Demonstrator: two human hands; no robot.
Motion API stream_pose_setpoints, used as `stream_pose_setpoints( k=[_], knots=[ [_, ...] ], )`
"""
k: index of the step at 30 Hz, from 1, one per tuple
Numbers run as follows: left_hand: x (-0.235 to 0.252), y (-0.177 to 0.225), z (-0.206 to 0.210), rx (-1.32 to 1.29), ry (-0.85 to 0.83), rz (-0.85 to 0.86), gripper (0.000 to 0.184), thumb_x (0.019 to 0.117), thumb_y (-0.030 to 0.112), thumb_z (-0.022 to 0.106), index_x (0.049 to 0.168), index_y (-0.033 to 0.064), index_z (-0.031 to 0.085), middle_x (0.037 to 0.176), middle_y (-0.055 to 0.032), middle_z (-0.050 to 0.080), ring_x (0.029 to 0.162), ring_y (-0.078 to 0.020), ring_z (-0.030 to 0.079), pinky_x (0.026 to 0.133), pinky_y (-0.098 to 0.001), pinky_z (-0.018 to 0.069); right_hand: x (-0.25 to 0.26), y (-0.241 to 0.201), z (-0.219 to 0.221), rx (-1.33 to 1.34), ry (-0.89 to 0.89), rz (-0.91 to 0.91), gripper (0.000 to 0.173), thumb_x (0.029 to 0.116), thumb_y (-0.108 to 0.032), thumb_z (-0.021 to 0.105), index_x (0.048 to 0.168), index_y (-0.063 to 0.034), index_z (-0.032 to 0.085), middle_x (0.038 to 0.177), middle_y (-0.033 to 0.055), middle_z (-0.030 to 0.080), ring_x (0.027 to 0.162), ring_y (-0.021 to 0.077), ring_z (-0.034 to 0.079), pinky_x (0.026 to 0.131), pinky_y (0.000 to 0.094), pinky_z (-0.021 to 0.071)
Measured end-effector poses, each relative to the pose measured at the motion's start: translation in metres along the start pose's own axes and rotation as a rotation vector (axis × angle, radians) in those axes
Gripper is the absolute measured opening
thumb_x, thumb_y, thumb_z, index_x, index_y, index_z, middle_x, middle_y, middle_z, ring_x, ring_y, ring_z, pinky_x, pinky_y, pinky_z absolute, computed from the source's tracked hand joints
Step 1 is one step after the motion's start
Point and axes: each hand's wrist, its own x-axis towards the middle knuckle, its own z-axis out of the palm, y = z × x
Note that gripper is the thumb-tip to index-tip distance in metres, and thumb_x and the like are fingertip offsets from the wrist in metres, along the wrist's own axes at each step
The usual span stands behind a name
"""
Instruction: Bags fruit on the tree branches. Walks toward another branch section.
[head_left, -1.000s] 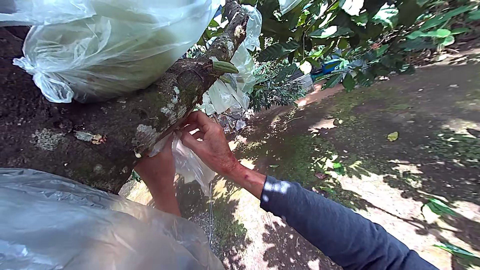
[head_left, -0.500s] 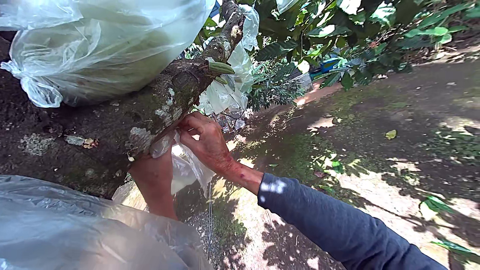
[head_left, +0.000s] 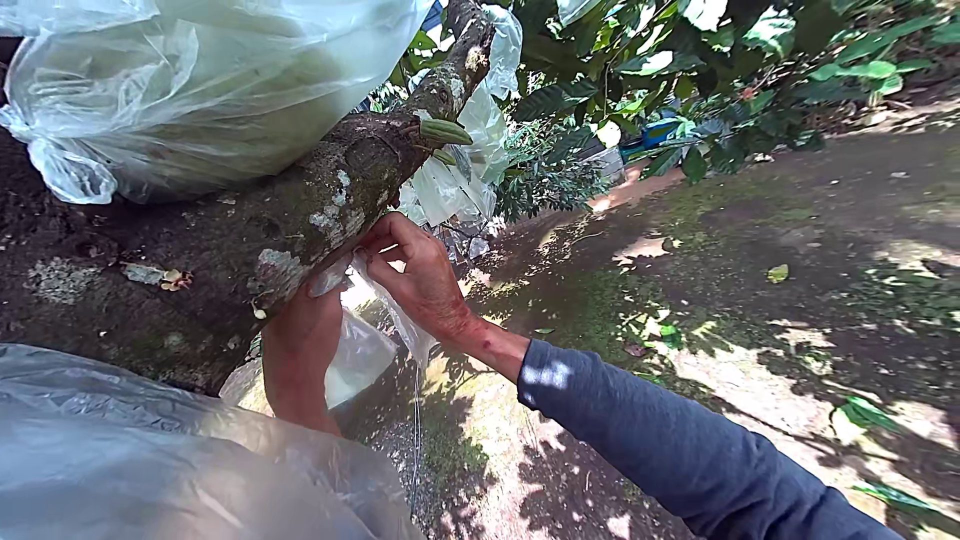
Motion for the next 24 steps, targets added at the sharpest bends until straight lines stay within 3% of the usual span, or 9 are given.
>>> stream_pose_setpoints(
  k=[2, 4, 7, 13, 18, 24],
  knots=[
    [0.003, -0.003, -0.002, -0.144, -0.079, -0.097, 0.019, 0.1002, 0.02, 0.064, 0.113, 0.0085, 0.072, 0.092, -0.0061, 0.071, 0.077, -0.0132, 0.066, 0.074, -0.0371, 0.0559, 0.0, 0.002, 0.0, -0.003, -0.004, -0.008, 0.018, 0.0916, 0.003, 0.07, 0.108, 0.0011, 0.064, 0.103, 0.011, 0.07, 0.09, 0.0162, 0.073, 0.079, 0.0321, 0.0645],
    [0.007, -0.009, -0.003, -0.329, -0.134, -0.121, 0.016, 0.0998, 0.02, 0.063, 0.111, 0.0113, 0.072, 0.084, 0.0017, 0.069, 0.067, -0.0035, 0.062, 0.064, -0.0227, 0.0536, -0.001, 0.003, 0.002, 0.003, -0.002, -0.012, 0.018, 0.0917, 0.003, 0.07, 0.109, 0.0018, 0.064, 0.104, 0.0115, 0.07, 0.091, 0.0164, 0.073, 0.081, 0.0322, 0.0646],
    [0.011, -0.007, -0.007, -0.517, -0.204, -0.153, 0.011, 0.1009, 0.012, 0.06, 0.104, 0.0104, 0.07, 0.075, 0.0048, 0.065, 0.061, 0.0001, 0.057, 0.058, -0.0147, 0.0485, -0.001, 0.004, 0.005, 0.012, 0.026, -0.013, 0.019, 0.0909, 0.004, 0.07, 0.109, 0.0019, 0.063, 0.105, 0.0125, 0.069, 0.09, 0.0169, 0.073, 0.079, 0.0325, 0.0648],
    [0.018, -0.015, -0.002, -0.953, -0.363, -0.212, 0.021, 0.0994, 0.01, 0.051, 0.092, 0.0149, 0.07, 0.069, 0.0067, 0.059, 0.055, 0.0005, 0.051, 0.053, -0.0119, 0.0463, -0.006, 0.005, 0.004, -0.026, 0.04, 0.001, 0.024, 0.0918, 0.001, 0.07, 0.114, -0.0006, 0.061, 0.108, 0.0118, 0.066, 0.088, 0.0164, 0.071, 0.076, 0.0312, 0.0637],
    [0.017, -0.016, 0.001, -0.986, -0.373, -0.213, 0.021, 0.099, 0.011, 0.052, 0.09, 0.0159, 0.07, 0.069, 0.0062, 0.06, 0.054, 0.0009, 0.05, 0.052, -0.0121, 0.0451, -0.012, -0.008, -0.006, -0.032, -0.012, 0.122, 0.014, 0.0982, -0.012, 0.063, 0.11, -0.0049, 0.066, 0.091, 0.0046, 0.067, 0.073, 0.0106, 0.064, 0.064, 0.0268, 0.0566],
    [0.011, 0.0, -0.004, -0.901, -0.297, -0.215, 0.024, 0.1015, 0.01, 0.051, 0.094, 0.0176, 0.072, 0.071, 0.0085, 0.063, 0.058, 0.0019, 0.053, 0.055, -0.0106, 0.046, -0.01, -0.012, -0.008, 0.077, -0.116, 0.245, 0.021, 0.1019, -0.015, 0.063, 0.118, -0.0035, 0.068, 0.105, 0.0079, 0.07, 0.082, 0.0133, 0.07, 0.075, 0.0307, 0.0619]
  ],
)
